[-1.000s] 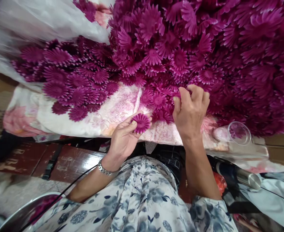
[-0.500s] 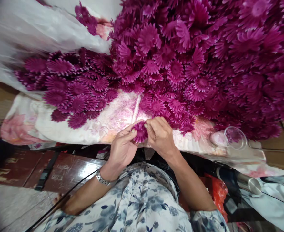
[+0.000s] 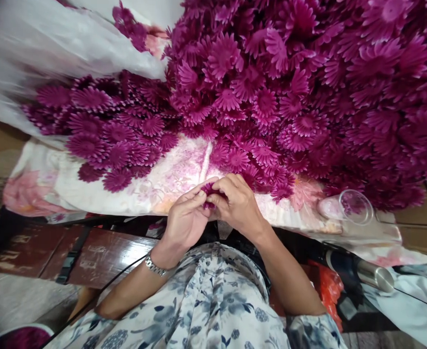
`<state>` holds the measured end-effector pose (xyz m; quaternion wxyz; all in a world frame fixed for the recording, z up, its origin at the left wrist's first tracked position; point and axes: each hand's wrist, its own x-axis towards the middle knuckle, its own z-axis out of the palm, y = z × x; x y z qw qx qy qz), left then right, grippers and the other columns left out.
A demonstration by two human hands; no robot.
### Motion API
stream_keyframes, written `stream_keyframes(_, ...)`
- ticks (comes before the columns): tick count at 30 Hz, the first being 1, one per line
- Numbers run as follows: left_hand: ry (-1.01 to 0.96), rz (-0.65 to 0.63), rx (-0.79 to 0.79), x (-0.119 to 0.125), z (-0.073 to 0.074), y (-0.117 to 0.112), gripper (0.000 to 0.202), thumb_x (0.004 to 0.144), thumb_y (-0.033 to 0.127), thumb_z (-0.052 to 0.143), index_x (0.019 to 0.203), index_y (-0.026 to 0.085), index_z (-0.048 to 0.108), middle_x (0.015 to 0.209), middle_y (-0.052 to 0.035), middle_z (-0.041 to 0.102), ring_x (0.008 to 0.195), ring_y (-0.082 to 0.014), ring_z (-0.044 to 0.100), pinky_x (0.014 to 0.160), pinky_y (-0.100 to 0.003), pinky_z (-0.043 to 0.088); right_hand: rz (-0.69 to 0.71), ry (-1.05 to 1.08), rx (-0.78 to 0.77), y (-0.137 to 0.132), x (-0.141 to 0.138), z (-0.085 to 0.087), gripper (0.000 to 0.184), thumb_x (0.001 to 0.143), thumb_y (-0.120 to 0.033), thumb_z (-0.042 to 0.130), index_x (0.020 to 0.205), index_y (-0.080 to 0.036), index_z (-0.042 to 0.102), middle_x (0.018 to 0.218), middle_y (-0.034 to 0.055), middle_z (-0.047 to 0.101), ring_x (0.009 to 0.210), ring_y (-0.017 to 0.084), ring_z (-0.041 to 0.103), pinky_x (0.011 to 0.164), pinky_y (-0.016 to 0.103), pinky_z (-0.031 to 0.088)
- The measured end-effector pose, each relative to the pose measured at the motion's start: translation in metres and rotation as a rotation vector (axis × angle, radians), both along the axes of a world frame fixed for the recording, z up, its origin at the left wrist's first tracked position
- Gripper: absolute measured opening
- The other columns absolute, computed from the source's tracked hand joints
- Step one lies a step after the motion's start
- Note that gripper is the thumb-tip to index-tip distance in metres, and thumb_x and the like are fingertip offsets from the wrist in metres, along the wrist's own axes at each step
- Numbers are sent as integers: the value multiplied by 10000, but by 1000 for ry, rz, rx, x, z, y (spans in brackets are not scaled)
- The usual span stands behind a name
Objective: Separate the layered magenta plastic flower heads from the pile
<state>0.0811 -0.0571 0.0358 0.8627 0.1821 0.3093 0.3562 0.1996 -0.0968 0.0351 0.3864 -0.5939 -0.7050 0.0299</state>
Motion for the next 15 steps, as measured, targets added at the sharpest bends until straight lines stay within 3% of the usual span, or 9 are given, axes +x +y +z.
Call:
stream_keyframes(8, 44, 51, 36, -1, -8, -1, 260, 668, 190, 698, 925, 151, 707, 864, -55, 717, 816, -148, 647, 756, -241, 487, -121, -77, 118, 1, -2, -4, 130, 875, -112, 464, 803, -174, 553, 685, 32, 570, 669, 152, 522, 639, 277, 445)
stream_keyframes(12, 63, 93, 48, -5, -9, 0, 191, 689, 141, 655, 872, 144, 711, 881, -64, 720, 846, -154, 654, 835, -267, 479, -407, -239, 291, 6, 36, 7, 109, 878, -166, 494, 825, -174, 590, 700, 34, 563, 684, 163, 524, 651, 302, 419)
stream_keyframes(15, 72, 112, 34, -7, -9, 1, 162, 700, 126, 632, 841, 145, 709, 882, -61, 718, 838, -144, 654, 823, -258, 482, -590, -393, 259, 8, 60, 18, 149, 878, -271, 530, 933, -173, 628, 894, 100, 600, 865, 227, 534, 784, 393, 394)
